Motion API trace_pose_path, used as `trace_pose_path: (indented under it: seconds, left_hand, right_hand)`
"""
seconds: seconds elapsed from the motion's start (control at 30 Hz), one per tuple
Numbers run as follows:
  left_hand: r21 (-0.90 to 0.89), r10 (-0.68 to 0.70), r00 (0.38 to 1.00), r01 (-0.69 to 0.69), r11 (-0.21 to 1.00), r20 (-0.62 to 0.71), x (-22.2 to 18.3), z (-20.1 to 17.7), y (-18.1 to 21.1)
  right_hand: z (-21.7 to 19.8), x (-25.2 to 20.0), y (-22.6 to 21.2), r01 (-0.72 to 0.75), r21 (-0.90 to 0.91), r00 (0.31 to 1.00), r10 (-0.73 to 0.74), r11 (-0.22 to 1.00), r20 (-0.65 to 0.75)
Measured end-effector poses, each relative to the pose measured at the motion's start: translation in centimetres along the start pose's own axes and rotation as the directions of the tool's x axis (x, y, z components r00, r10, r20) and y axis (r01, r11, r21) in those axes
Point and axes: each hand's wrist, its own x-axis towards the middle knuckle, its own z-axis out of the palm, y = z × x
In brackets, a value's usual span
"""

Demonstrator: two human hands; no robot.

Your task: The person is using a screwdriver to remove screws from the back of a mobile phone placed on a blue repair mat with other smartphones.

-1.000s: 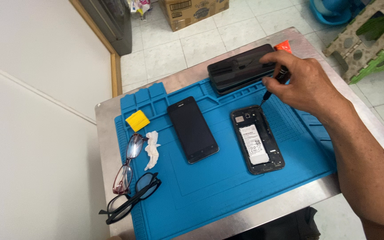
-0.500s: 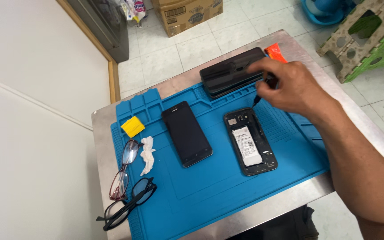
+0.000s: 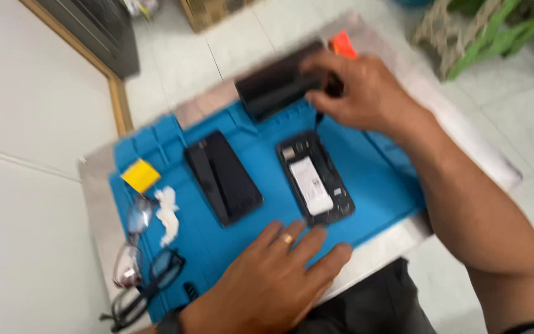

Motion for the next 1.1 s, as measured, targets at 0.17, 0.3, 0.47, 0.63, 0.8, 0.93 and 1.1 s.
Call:
trace_pose_path:
  seconds: [0.17, 0.3, 0.47, 0.63, 0.8, 0.93, 1.1]
  left_hand:
    - [-0.157, 0.024, 0.957, 0.022, 0.987, 0.288, -2.7, 7.2, -0.8]
    - [-0.213, -0.021, 0.978, 0.066, 0.975, 0.206, -2.9, 8.1, -0.6]
    - [-0.226, -0.042, 0.988, 0.075, 0.971, 0.149, -2.5, 7.5, -0.8]
    - [-0.214, -0.014, 0.987, 0.048, 0.976, 0.16, -3.1, 7.7, -1.5]
    - [-0.248, -0.013, 0.993, 0.041, 0.968, 0.114, -3.5, 8.1, -2.1]
    - [-0.262, 0.026, 0.991, 0.008, 0.965, 0.129, -3.6, 7.8, -2.5]
    - [-0.243, 0.042, 0.987, -0.004, 0.97, 0.152, -3.7, 7.9, -2.9]
  right_hand:
    - [-1.3, 0.1, -1.5, 0.131, 0.201, 0.984, -0.152, 0.971, 0.088]
    - [-0.4, -0.5, -0.6, 0.06, 0.131, 0.995, -0.07, 0.99, 0.071]
    - [0.0, -1.1, 1.2, 0.203, -0.127, 0.977, -0.209, 0.971, -0.032]
    - [-0.9, -0.8, -3.1, 0.192, -0.038, 0.979, -0.188, 0.981, 0.078]
    - [-1.0, -0.8, -4.1, 0.161, 0.06, 0.969, -0.169, 0.985, 0.177]
    - [0.0, -2.0, -1.8, 0.072, -0.114, 0.997, -0.069, 0.991, 0.034]
    - [-0.7, -1.1, -4.3, 0.011, -0.076, 0.997, -0.005, 0.997, 0.083]
